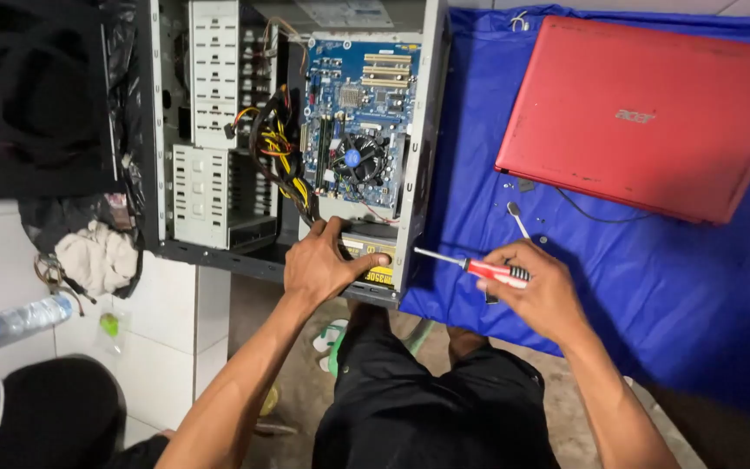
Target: Disassembling a desktop computer case by removing screws and internal components like the hard drive.
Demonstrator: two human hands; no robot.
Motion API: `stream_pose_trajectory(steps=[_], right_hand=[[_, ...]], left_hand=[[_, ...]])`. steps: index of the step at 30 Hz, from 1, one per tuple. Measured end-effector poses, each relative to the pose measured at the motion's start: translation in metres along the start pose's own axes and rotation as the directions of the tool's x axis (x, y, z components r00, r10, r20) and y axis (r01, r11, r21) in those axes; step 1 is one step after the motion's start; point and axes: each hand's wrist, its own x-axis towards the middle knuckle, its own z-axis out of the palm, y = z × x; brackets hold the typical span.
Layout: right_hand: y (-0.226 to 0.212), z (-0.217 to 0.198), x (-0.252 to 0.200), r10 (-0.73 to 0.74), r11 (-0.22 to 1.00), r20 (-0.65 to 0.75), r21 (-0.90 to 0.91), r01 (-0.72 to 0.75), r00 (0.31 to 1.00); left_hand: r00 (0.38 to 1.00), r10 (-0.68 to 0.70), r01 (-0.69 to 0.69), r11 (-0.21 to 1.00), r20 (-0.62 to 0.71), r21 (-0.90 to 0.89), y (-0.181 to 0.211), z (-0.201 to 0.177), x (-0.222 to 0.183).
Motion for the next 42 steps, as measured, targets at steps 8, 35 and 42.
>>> stream_pose_trajectory(steps=[8, 35, 42], right_hand=[[0.015, -0.004, 0.016, 0.168, 0.986, 0.083, 0.003, -0.169, 0.982], [-0.019, -0.007, 0.001, -0.042, 0.991, 0.002, -0.130, 0.042, 0.999], [-0.017, -0.007, 0.006, 0.108, 0.994, 0.088, -0.042, -0.105, 0.990]], left_hand=[[1.000, 0.019, -0.019, 1.000, -0.012, -0.006, -0.004, -0.002, 0.000], [0.998, 0.039, -0.040, 0.999, -0.043, -0.027, -0.017, 0.009, 0.002], [0.998, 0.043, -0.043, 0.999, -0.038, -0.020, -0.018, 0.010, 0.003]])
